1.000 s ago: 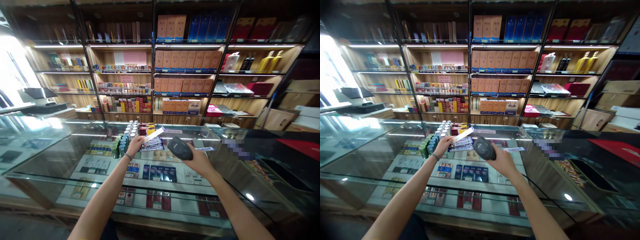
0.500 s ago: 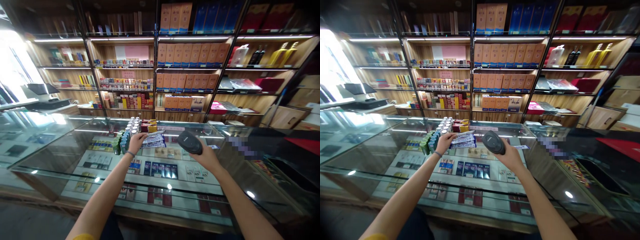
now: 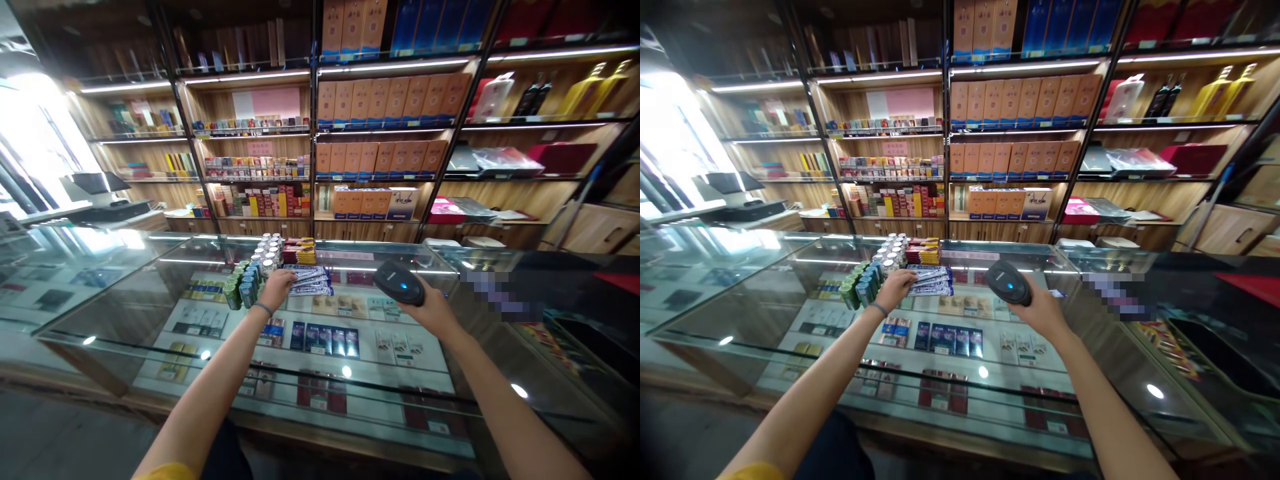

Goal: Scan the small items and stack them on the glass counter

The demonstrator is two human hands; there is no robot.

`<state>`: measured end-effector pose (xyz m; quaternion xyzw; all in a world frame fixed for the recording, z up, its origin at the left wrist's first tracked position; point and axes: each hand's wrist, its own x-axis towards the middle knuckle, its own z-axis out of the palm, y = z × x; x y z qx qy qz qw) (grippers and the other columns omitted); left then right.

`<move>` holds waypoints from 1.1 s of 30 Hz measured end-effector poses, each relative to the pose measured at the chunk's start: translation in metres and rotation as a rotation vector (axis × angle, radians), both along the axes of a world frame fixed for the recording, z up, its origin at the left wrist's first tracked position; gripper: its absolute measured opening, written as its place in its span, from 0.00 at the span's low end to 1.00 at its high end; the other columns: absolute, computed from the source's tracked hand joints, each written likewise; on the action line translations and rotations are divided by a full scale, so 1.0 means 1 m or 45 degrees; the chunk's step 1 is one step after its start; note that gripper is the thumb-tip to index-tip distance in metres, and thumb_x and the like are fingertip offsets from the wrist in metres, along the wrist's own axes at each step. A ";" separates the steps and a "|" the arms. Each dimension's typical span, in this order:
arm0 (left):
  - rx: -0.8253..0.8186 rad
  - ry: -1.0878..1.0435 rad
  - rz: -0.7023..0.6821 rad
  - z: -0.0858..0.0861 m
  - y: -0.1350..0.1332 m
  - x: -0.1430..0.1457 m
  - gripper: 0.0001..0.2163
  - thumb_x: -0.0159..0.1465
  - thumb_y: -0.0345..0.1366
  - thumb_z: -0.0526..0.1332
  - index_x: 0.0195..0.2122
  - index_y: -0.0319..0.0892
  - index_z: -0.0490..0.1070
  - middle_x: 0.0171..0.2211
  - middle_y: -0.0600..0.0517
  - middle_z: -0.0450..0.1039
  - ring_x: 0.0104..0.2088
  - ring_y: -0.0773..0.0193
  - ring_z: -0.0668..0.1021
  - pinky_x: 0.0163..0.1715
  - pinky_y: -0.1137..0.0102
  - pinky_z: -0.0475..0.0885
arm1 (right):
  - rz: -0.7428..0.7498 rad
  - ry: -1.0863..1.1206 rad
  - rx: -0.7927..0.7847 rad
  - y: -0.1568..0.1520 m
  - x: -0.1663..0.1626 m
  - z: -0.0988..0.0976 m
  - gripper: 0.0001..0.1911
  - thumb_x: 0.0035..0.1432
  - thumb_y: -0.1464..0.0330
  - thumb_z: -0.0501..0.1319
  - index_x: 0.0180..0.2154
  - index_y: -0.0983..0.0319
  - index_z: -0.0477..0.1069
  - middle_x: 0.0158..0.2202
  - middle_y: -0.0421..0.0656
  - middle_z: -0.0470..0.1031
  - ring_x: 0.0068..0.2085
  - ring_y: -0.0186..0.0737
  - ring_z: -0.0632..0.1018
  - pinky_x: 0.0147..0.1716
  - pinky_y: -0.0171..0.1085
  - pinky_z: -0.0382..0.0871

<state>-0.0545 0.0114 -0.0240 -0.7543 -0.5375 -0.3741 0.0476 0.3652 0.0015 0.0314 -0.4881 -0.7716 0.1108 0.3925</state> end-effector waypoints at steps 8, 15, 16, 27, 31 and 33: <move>0.045 0.025 0.015 0.005 -0.005 0.001 0.14 0.61 0.24 0.57 0.43 0.41 0.79 0.44 0.45 0.79 0.48 0.56 0.79 0.53 0.58 0.74 | -0.033 0.053 0.037 0.003 0.014 0.003 0.29 0.48 0.63 0.67 0.54 0.57 0.71 0.36 0.45 0.82 0.42 0.57 0.81 0.41 0.48 0.75; 0.207 0.061 -0.080 0.020 -0.022 0.053 0.13 0.67 0.34 0.57 0.51 0.44 0.74 0.49 0.45 0.75 0.52 0.54 0.75 0.55 0.56 0.71 | -0.124 0.112 0.103 -0.002 0.065 0.011 0.27 0.50 0.59 0.66 0.53 0.60 0.71 0.39 0.47 0.82 0.42 0.54 0.81 0.41 0.48 0.75; 0.180 0.093 -0.163 0.020 -0.021 0.069 0.13 0.68 0.35 0.57 0.52 0.44 0.73 0.49 0.45 0.75 0.52 0.55 0.75 0.55 0.56 0.71 | -0.123 0.114 0.112 -0.003 0.073 0.011 0.27 0.51 0.60 0.66 0.53 0.60 0.71 0.40 0.47 0.82 0.42 0.53 0.81 0.42 0.47 0.75; -0.134 0.081 -0.537 0.006 0.047 0.268 0.18 0.64 0.38 0.64 0.54 0.41 0.72 0.51 0.43 0.73 0.53 0.53 0.75 0.56 0.59 0.71 | -0.281 0.170 0.096 -0.043 0.130 0.022 0.26 0.51 0.62 0.65 0.53 0.60 0.70 0.41 0.47 0.82 0.42 0.52 0.81 0.42 0.47 0.75; -0.233 0.092 -0.466 0.003 0.062 0.302 0.19 0.61 0.39 0.66 0.53 0.40 0.74 0.50 0.41 0.74 0.52 0.52 0.76 0.55 0.59 0.71 | -0.360 0.189 0.066 -0.062 0.136 0.031 0.27 0.50 0.62 0.65 0.53 0.61 0.70 0.42 0.47 0.81 0.45 0.54 0.81 0.42 0.47 0.75; -0.300 0.112 -0.392 0.002 0.066 0.310 0.20 0.61 0.41 0.67 0.52 0.40 0.75 0.49 0.41 0.74 0.51 0.51 0.76 0.53 0.59 0.71 | -0.379 0.198 0.036 -0.068 0.138 0.035 0.26 0.50 0.63 0.65 0.51 0.60 0.71 0.37 0.46 0.82 0.44 0.54 0.81 0.40 0.46 0.76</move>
